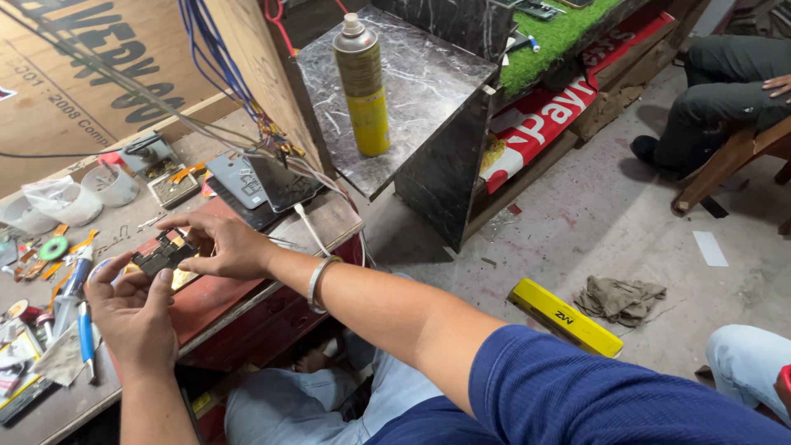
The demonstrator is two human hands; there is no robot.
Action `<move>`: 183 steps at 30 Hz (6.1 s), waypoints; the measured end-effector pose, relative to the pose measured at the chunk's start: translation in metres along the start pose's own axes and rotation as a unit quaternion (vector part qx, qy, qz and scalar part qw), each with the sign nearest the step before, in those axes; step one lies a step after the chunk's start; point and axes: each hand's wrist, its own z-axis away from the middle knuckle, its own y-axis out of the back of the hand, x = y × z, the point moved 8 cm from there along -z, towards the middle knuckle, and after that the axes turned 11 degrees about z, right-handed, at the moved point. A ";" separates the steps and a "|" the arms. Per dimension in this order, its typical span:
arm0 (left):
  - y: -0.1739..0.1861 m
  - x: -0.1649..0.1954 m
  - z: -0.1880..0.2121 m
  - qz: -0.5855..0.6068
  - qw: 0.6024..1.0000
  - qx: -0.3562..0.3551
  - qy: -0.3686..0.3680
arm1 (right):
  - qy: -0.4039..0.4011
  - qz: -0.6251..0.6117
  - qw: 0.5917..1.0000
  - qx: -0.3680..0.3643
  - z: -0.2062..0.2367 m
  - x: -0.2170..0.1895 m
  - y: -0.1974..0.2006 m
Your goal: The person uses tweezers to manipulate small components on a smartphone motherboard held in a vise. They repeatedly probe and adjust tiny parts, then lift the board to inspect it from different angles. The work continues with careful placement and repositioning of components.
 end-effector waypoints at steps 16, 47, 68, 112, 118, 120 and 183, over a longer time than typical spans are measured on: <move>-0.007 -0.006 -0.002 -0.009 1.000 0.010 0.007 | -0.011 -0.023 1.000 -0.014 0.010 0.036 0.011; -0.009 -0.011 0.009 -0.005 1.000 -0.011 -0.001 | -0.109 -0.164 0.980 -0.026 0.025 0.061 0.026; -0.015 -0.011 0.009 0.027 0.999 -0.045 0.010 | -0.082 -0.168 0.982 -0.026 0.022 0.058 0.026; -0.015 -0.013 0.008 0.027 0.999 -0.042 0.013 | -0.140 -0.254 0.957 -0.029 0.023 0.066 0.028; -0.014 -0.013 0.010 0.032 0.998 -0.044 0.015 | -0.130 -0.188 0.973 -0.027 0.022 0.065 0.026; -0.015 -0.014 0.010 0.037 0.998 -0.046 0.015 | -0.118 -0.181 0.976 -0.027 0.022 0.063 0.027; -0.013 -0.009 0.010 -0.018 1.000 -0.022 -0.005 | -0.130 -0.179 0.975 -0.023 0.024 0.065 0.026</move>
